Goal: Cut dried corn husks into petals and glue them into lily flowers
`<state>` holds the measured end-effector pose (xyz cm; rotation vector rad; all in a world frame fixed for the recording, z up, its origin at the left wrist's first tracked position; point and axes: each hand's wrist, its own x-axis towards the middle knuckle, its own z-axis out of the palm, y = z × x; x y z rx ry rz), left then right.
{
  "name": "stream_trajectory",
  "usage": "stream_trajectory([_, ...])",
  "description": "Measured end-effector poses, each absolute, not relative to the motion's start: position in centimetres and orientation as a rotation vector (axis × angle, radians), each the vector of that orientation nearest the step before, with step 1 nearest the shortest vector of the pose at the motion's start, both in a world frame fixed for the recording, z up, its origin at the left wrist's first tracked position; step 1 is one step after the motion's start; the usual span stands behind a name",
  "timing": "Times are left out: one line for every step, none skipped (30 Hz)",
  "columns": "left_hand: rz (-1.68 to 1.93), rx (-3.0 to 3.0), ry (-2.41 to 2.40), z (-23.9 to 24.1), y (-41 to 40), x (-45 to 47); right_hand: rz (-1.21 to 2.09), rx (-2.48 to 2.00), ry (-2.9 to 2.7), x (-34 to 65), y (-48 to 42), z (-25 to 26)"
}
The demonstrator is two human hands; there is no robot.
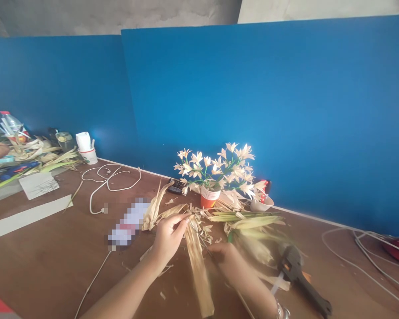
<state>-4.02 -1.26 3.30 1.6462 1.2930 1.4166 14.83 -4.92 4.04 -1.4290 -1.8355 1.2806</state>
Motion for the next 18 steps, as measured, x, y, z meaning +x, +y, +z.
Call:
stream_trajectory([1.409,1.636,1.291,3.29,-1.23,-4.04,1.293,-1.425,-1.826,14.81,-4.95,4.10])
stream_trajectory([1.402,1.627,1.290,3.26,-1.21,-4.05,1.309,-1.420,-1.818,14.79,-4.98,4.19])
stream_trajectory([1.393,1.621,1.290,3.24,-1.20,-4.06,1.326,-1.421,-1.815,14.76,-5.02,4.28])
stream_trajectory([1.384,1.618,1.290,3.23,-1.20,-4.06,1.340,-1.422,-1.817,14.75,-5.05,4.36])
stream_trajectory([1.376,1.619,1.290,3.24,-1.20,-4.06,1.349,-1.422,-1.823,14.74,-5.07,4.42])
stream_trajectory([1.371,1.620,1.290,3.25,-1.22,-4.06,1.353,-1.419,-1.829,14.75,-5.08,4.45])
stream_trajectory([1.368,1.622,1.291,3.28,-1.24,-4.05,1.349,-1.416,-1.836,14.78,-5.08,4.43])
stream_trajectory([1.369,1.623,1.293,3.31,-1.25,-4.05,1.338,-1.413,-1.844,14.82,-5.07,4.37])
stream_trajectory([1.368,1.624,1.294,3.34,-1.26,-4.06,1.324,-1.414,-1.852,14.87,-5.06,4.27])
stream_trajectory([1.370,1.625,1.294,3.36,-1.27,-4.06,1.311,-1.417,-1.861,14.92,-5.03,4.15])
stream_trajectory([1.370,1.625,1.293,3.35,-1.27,-4.07,1.301,-1.425,-1.871,14.97,-5.01,4.03])
stream_trajectory([1.369,1.624,1.291,3.32,-1.26,-4.07,1.293,-1.434,-1.881,15.01,-4.99,3.93])
stream_trajectory([1.369,1.622,1.288,3.27,-1.24,-4.08,1.287,-1.442,-1.887,15.02,-4.96,3.86])
stream_trajectory([1.369,1.616,1.286,3.19,-1.23,-4.08,1.285,-1.449,-1.889,15.02,-4.95,3.85])
stream_trajectory([1.369,1.607,1.284,3.11,-1.21,-4.07,1.284,-1.455,-1.889,15.00,-4.94,3.88])
stream_trajectory([1.370,1.597,1.282,3.04,-1.20,-4.07,1.283,-1.461,-1.886,14.97,-4.93,3.97])
stream_trajectory([1.372,1.587,1.280,2.99,-1.18,-4.06,1.287,-1.470,-1.880,14.93,-4.94,4.10])
stream_trajectory([1.373,1.577,1.278,2.97,-1.17,-4.04,1.299,-1.480,-1.871,14.89,-4.96,4.26])
